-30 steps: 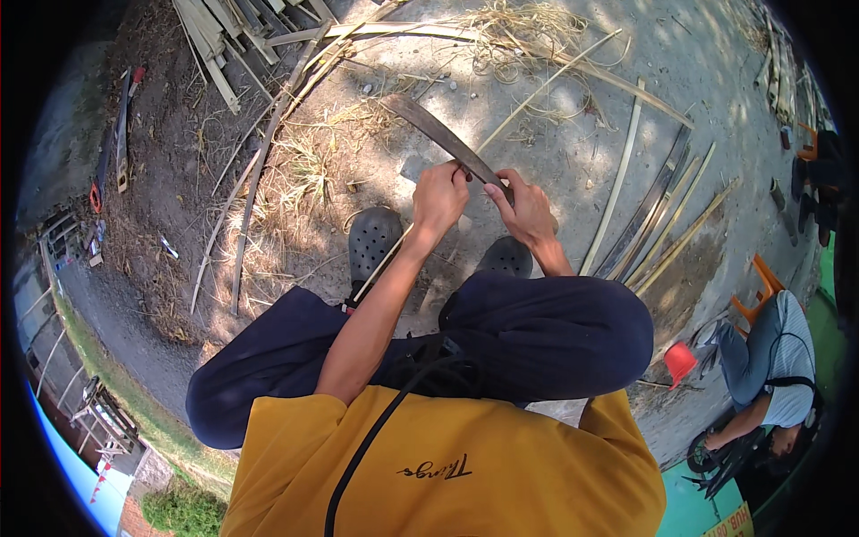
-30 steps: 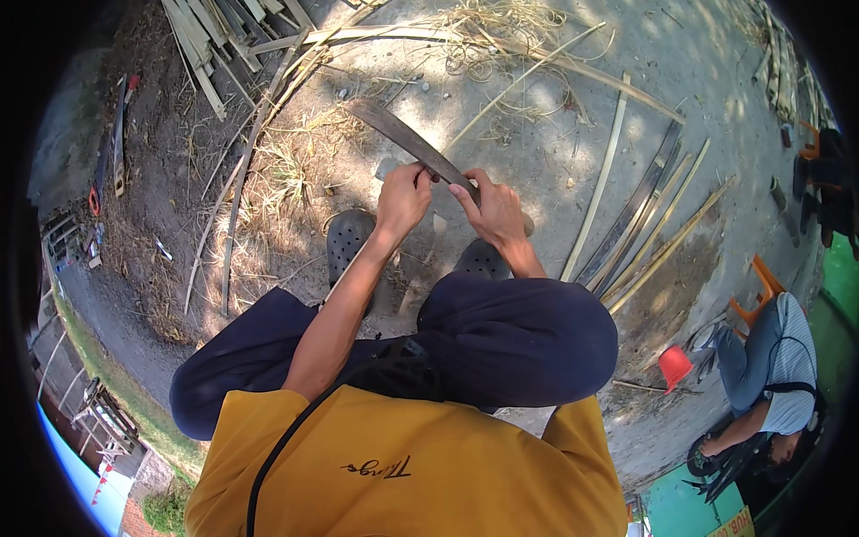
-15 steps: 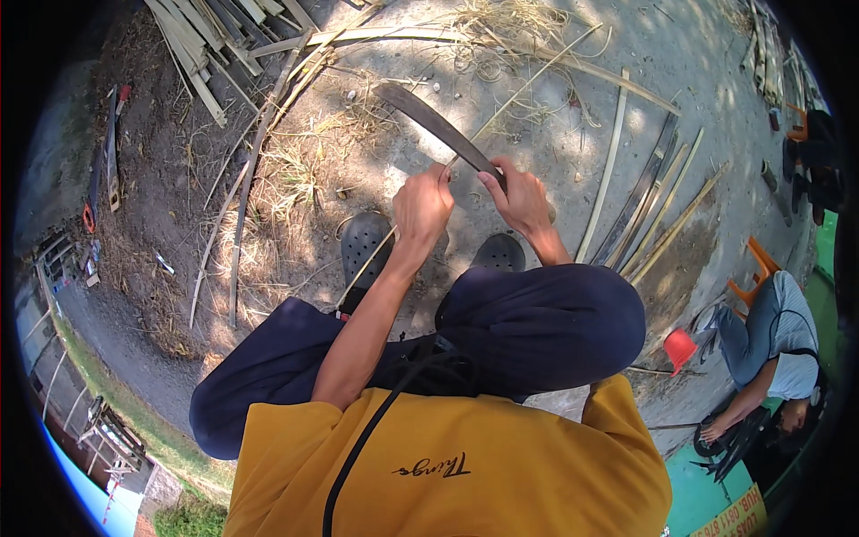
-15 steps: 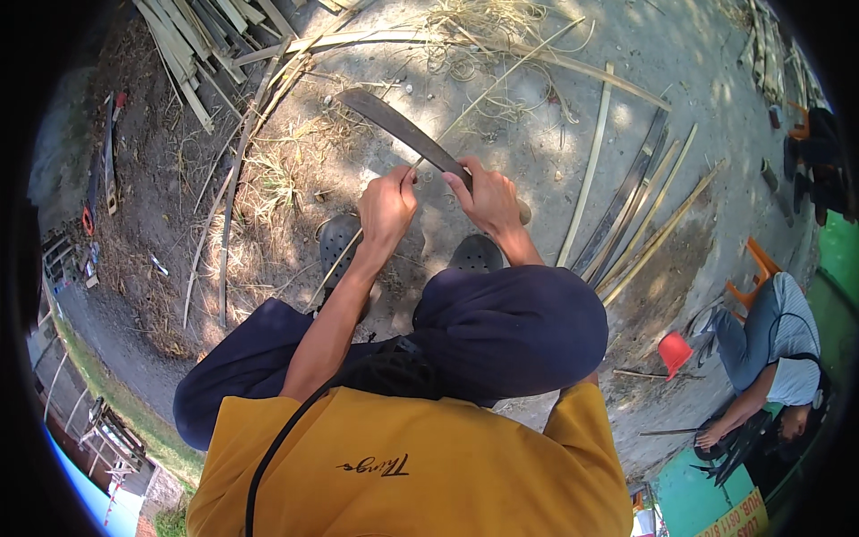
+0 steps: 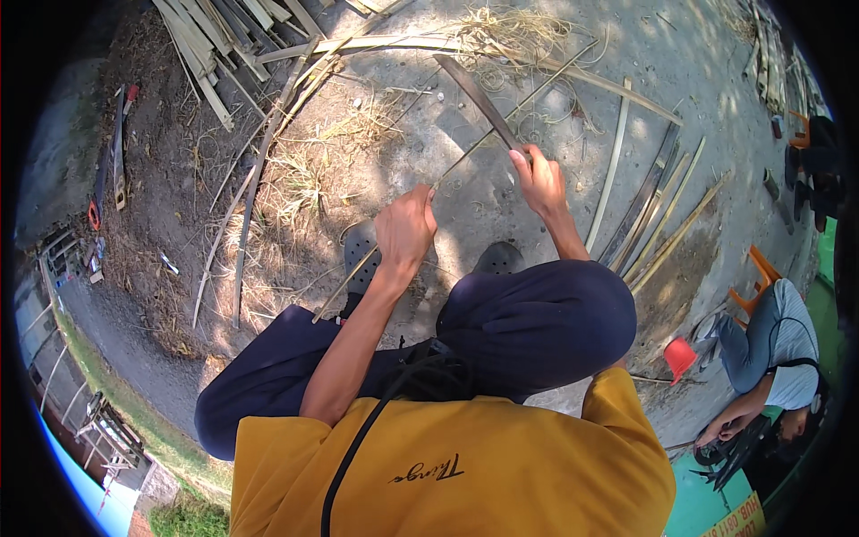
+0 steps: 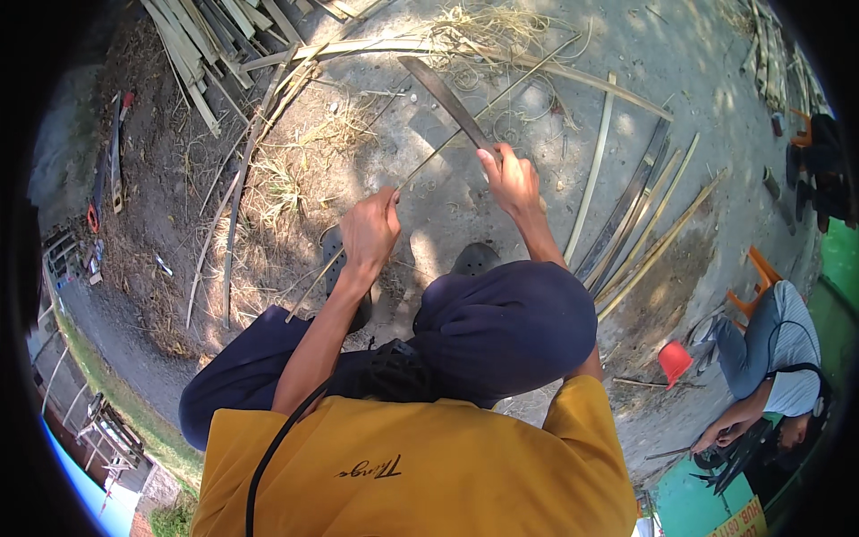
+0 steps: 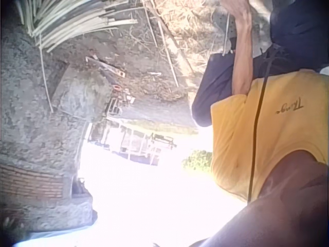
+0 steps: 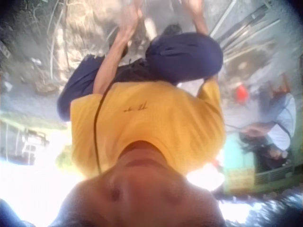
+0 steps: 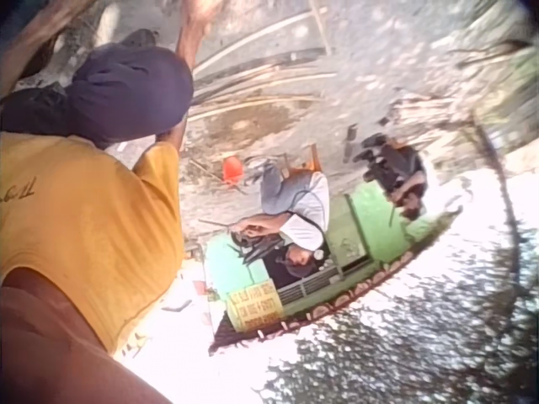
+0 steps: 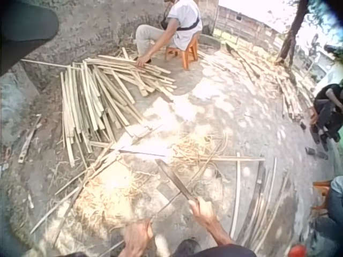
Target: The person shaves a thin bamboo strip using a machete. They hold the bamboo strip in one hand and run the machete along its length multiple times to remove excess material and smooth it.
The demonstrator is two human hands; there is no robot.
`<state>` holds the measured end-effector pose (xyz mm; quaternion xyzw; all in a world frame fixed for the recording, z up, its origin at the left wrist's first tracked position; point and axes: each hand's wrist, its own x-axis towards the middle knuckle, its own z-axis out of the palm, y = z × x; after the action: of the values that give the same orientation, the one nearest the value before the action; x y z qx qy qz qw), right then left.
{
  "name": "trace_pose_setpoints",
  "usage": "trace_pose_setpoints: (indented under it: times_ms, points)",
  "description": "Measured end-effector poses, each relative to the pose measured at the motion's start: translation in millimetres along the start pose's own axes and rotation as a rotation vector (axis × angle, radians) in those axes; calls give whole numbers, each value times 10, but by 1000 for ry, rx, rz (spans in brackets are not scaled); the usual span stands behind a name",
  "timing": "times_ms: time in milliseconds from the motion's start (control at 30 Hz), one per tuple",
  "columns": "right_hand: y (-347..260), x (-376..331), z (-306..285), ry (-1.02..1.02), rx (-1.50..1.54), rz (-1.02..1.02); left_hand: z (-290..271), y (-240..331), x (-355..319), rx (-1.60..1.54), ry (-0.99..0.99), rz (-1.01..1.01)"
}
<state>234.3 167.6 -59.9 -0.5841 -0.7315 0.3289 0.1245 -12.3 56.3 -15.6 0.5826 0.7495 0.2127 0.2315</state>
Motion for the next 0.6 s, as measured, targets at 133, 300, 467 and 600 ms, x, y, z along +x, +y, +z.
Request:
trace_pose_setpoints:
  times_ms: [133,300,467,600]
  points:
    - [121,62,43,78,70,166,-4,101,-53,-17,-25,-15]
    - [-321,-326,247,4,156,17,-122,186,31,-26,-43,-82]
    - [-62,-154,201,19,113,-34,-128,190,17,-34,-86,-102]
    - [-166,-155,190,-9,107,-24,-129,172,12,-5,-26,-78]
